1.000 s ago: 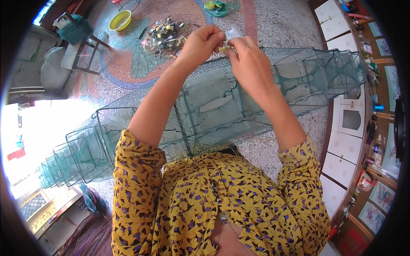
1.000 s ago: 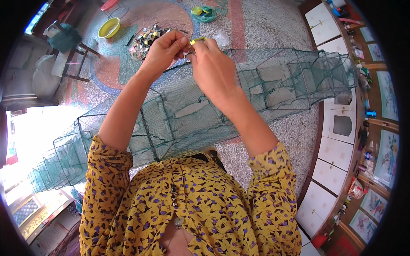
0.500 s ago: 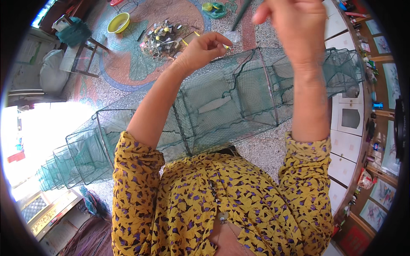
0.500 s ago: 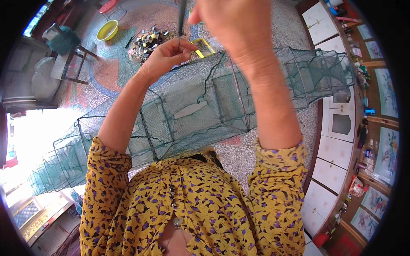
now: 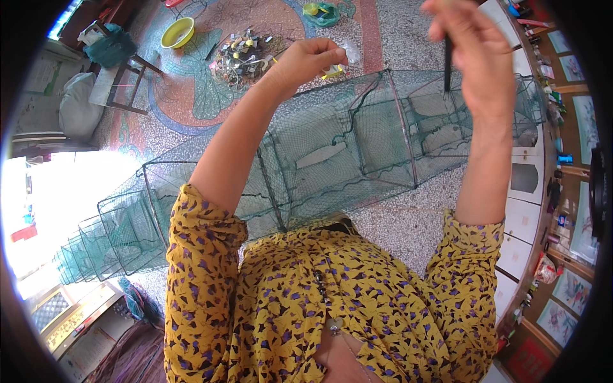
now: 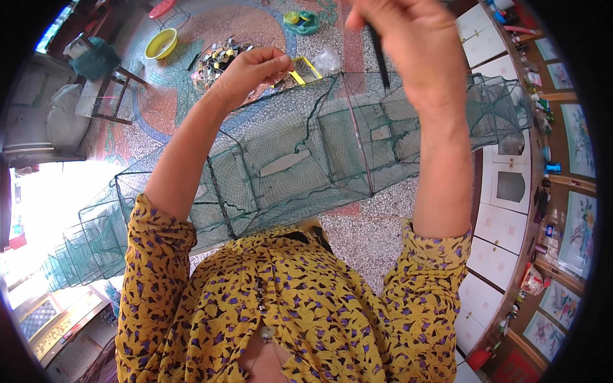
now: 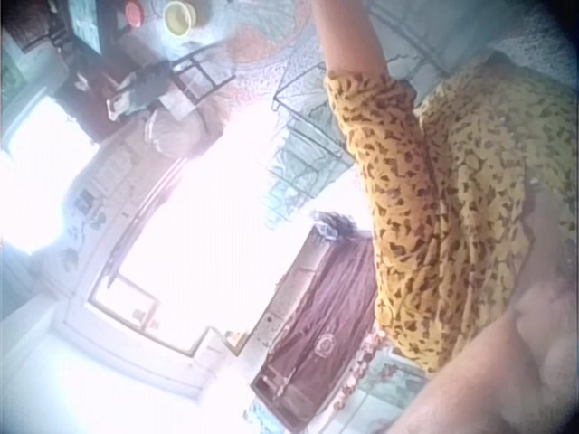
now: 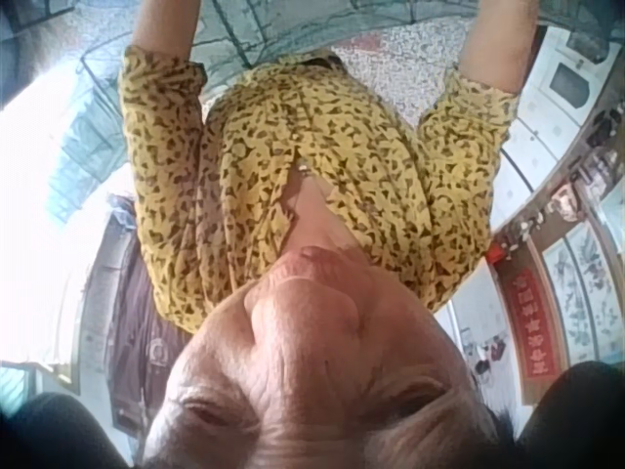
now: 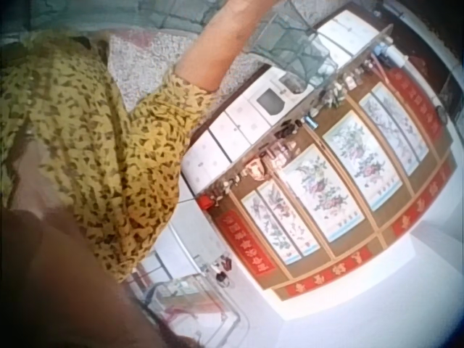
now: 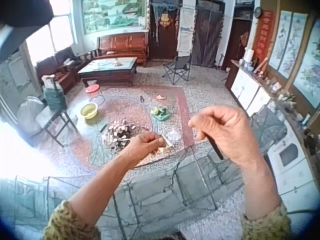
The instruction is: The person repairs a green mesh fishing net by hand, using a needle to weave thread through the mesh and secure it to a metal frame.
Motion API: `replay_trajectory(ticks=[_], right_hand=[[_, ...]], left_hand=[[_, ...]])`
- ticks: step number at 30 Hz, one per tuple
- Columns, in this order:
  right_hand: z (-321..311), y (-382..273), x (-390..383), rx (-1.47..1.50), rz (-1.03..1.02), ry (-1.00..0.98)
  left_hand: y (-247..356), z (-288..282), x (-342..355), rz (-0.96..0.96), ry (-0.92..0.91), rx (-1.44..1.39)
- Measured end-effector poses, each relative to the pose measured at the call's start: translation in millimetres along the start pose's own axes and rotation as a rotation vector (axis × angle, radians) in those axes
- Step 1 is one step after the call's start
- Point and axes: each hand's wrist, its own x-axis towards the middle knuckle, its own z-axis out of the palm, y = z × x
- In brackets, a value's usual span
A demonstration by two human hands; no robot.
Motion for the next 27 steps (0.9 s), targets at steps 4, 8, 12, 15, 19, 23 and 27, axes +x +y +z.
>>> replay_trajectory(ticks=[4, 8, 12, 15, 19, 23, 27], right_hand=[[30.0, 11.7, -31.2, -0.341, 0.212, -0.222], [51.5, 29.5, -50.9, -0.697, 0.307, -0.346], [61.7, 45.9, -58.2, -0.870, 0.249, -0.343], [71.5, 48.8, -61.1, -0.928, 0.305, -0.330], [77.5, 53.6, -58.8, -0.925, 0.293, -0.297], [82.6, 57.3, -57.9, -0.869, 0.278, -0.225], [92.4, 59.4, -56.7, -0.838, 0.253, -0.177]], left_hand=[[-5.2, -5.0, 15.0, -0.040, 0.011, -0.110], [-10.8, -8.5, 22.2, -0.104, 0.007, -0.240], [-9.1, -2.8, 16.1, -0.143, 0.032, -0.347], [-12.2, -3.5, 11.2, -0.155, 0.025, -0.386], [-15.0, -3.3, 11.7, -0.155, -0.004, -0.397], [-17.3, 0.4, 9.8, -0.213, -0.046, -0.319], [-22.4, 9.9, 6.8, -0.220, 0.013, -0.216]])
